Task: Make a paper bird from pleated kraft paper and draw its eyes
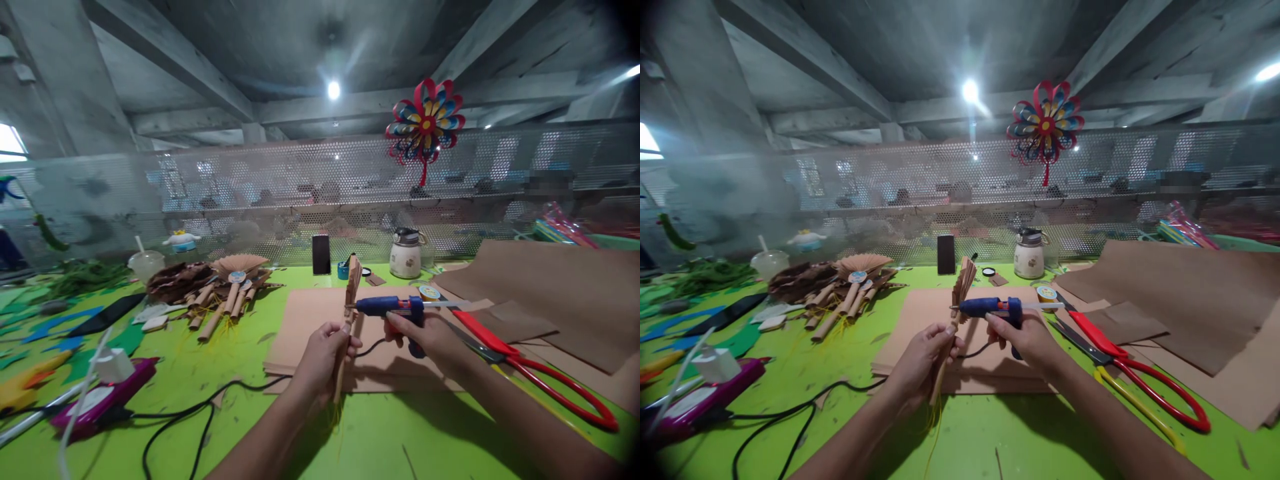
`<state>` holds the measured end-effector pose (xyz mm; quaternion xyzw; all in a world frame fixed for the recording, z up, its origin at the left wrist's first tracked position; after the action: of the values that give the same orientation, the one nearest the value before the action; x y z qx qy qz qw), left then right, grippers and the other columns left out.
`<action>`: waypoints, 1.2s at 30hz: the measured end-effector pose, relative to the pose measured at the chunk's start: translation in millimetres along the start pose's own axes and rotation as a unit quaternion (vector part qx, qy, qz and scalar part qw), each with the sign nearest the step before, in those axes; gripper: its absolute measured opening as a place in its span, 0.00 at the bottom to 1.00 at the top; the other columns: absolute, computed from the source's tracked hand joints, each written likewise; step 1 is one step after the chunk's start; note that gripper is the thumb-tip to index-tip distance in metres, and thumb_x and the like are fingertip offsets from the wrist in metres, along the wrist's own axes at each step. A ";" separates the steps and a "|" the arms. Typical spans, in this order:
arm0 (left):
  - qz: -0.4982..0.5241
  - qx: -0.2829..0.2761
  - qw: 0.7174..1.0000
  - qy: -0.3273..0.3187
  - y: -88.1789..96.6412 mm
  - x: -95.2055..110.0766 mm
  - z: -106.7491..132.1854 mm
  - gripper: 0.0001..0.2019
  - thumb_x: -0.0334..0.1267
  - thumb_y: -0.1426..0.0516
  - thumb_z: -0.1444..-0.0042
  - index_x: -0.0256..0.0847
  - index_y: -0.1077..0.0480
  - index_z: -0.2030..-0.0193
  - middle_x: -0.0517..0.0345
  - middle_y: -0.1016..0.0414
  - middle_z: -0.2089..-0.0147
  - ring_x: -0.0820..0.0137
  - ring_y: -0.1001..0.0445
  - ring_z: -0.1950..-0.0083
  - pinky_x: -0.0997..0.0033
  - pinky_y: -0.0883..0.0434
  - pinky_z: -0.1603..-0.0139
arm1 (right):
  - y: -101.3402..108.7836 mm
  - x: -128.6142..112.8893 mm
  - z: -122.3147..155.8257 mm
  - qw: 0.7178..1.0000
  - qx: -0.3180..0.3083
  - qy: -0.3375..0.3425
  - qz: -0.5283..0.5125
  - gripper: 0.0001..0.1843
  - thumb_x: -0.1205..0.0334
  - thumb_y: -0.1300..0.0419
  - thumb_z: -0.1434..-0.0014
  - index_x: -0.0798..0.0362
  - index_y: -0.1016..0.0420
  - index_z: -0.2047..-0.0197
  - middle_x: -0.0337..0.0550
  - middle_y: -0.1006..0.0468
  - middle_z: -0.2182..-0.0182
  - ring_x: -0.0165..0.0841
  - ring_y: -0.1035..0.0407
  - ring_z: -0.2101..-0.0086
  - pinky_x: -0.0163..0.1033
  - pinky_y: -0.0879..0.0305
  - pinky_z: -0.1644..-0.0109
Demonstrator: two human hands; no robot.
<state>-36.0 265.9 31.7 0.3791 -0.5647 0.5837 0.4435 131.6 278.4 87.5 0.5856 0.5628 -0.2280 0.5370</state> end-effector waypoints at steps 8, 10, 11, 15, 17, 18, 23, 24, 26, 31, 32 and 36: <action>0.023 -0.018 1.000 0.007 -4.5 0.0 2.0 0.11 0.39 0.36 0.52 0.36 0.32 0.70 0.54 0.26 0.72 0.77 0.33 0.75 0.79 0.37 0.74 | 2.9 7.8 3.4 0.989 0.039 0.036 0.136 0.20 0.46 0.44 0.41 0.55 0.23 0.68 0.44 0.21 0.72 0.38 0.27 0.69 0.38 0.32 0.64; 0.032 -0.022 0.999 0.006 -4.8 0.6 1.9 0.10 0.38 0.37 0.51 0.36 0.32 0.71 0.54 0.26 0.72 0.78 0.33 0.75 0.80 0.37 0.74 | 3.3 9.0 3.4 0.989 0.035 0.036 0.141 0.20 0.46 0.45 0.40 0.55 0.24 0.68 0.44 0.21 0.72 0.38 0.27 0.69 0.38 0.31 0.64; 0.037 -0.024 0.999 0.006 -4.7 0.6 1.7 0.09 0.38 0.37 0.50 0.36 0.32 0.71 0.54 0.26 0.72 0.78 0.33 0.75 0.80 0.37 0.74 | 3.2 8.6 3.3 0.989 0.031 0.038 0.141 0.20 0.46 0.45 0.40 0.55 0.24 0.67 0.44 0.21 0.72 0.38 0.27 0.69 0.39 0.31 0.64; 0.045 -0.024 0.999 0.012 -2.5 0.2 -0.3 0.06 0.35 0.40 0.47 0.35 0.31 0.70 0.53 0.26 0.71 0.78 0.33 0.75 0.81 0.36 0.74 | 2.8 5.0 3.7 0.990 0.016 0.034 0.133 0.20 0.46 0.44 0.41 0.56 0.23 0.66 0.44 0.21 0.72 0.38 0.27 0.69 0.40 0.31 0.64; 0.052 -0.016 0.998 0.013 -0.4 1.2 -1.5 0.05 0.34 0.40 0.47 0.35 0.31 0.69 0.53 0.25 0.71 0.78 0.32 0.75 0.81 0.35 0.74 | 5.7 3.3 3.9 0.994 0.021 0.019 0.104 0.19 0.47 0.43 0.42 0.56 0.23 0.69 0.45 0.21 0.73 0.37 0.28 0.70 0.39 0.32 0.65; 0.056 -0.013 0.998 0.013 0.4 2.0 -1.9 0.04 0.33 0.40 0.46 0.35 0.30 0.69 0.52 0.25 0.71 0.78 0.32 0.75 0.80 0.35 0.74 | 7.9 1.9 3.9 0.996 0.026 0.014 0.079 0.20 0.47 0.43 0.42 0.56 0.24 0.71 0.45 0.22 0.74 0.36 0.28 0.71 0.39 0.32 0.66; 0.067 -0.013 0.998 0.012 1.2 4.3 -2.3 0.05 0.32 0.41 0.46 0.34 0.31 0.71 0.51 0.25 0.71 0.78 0.32 0.76 0.82 0.35 0.75 | 26.7 -1.6 1.4 0.995 0.084 0.016 -0.046 0.21 0.46 0.42 0.42 0.57 0.25 0.73 0.46 0.23 0.75 0.32 0.31 0.74 0.36 0.35 0.70; 0.069 -0.014 0.997 0.012 1.0 4.4 -2.1 0.05 0.31 0.41 0.46 0.34 0.31 0.71 0.51 0.25 0.71 0.78 0.32 0.76 0.82 0.35 0.76 | 30.7 0.1 0.5 0.993 0.098 0.017 -0.061 0.21 0.46 0.42 0.42 0.57 0.25 0.72 0.46 0.23 0.75 0.32 0.32 0.74 0.37 0.35 0.70; 0.073 -0.013 0.997 0.013 0.6 4.0 -1.6 0.05 0.31 0.42 0.44 0.34 0.31 0.70 0.51 0.25 0.72 0.78 0.32 0.76 0.82 0.35 0.76 | 36.6 6.1 -1.7 0.990 0.118 0.014 -0.076 0.21 0.46 0.41 0.42 0.57 0.25 0.71 0.47 0.23 0.73 0.32 0.32 0.74 0.37 0.35 0.69; 0.078 -0.019 0.997 0.017 -1.2 4.1 -0.9 0.05 0.32 0.44 0.42 0.34 0.32 0.68 0.52 0.25 0.71 0.77 0.31 0.75 0.81 0.34 0.76 | 44.5 25.7 -6.6 0.985 0.167 -0.010 -0.035 0.21 0.45 0.40 0.44 0.58 0.25 0.69 0.47 0.23 0.73 0.32 0.33 0.75 0.38 0.35 0.70; 0.078 -0.019 0.997 0.014 -1.0 4.9 -1.1 0.05 0.32 0.44 0.42 0.34 0.32 0.68 0.52 0.26 0.71 0.77 0.31 0.75 0.81 0.34 0.76 | 45.3 27.6 -7.1 0.984 0.175 -0.012 -0.025 0.21 0.45 0.40 0.45 0.57 0.25 0.68 0.47 0.23 0.73 0.32 0.33 0.75 0.38 0.35 0.71; 0.073 -0.013 0.997 -0.004 2.2 7.4 -3.7 0.05 0.32 0.45 0.41 0.34 0.32 0.68 0.53 0.27 0.72 0.77 0.32 0.76 0.81 0.36 0.78 | 38.1 22.1 -7.8 0.989 0.145 0.022 -0.025 0.19 0.46 0.41 0.43 0.56 0.26 0.69 0.46 0.23 0.72 0.33 0.32 0.73 0.38 0.35 0.69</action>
<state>-40.3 270.3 37.7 0.3333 -0.6001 0.6058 0.4022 169.2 302.4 84.9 0.6479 0.5499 -0.3073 0.4282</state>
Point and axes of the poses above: each hand's wrist, its own z-axis away from the middle knuckle, its own y-axis out of the back of the hand, x = y × z, the point moved 8 cm from there along -z, towards the middle knuckle
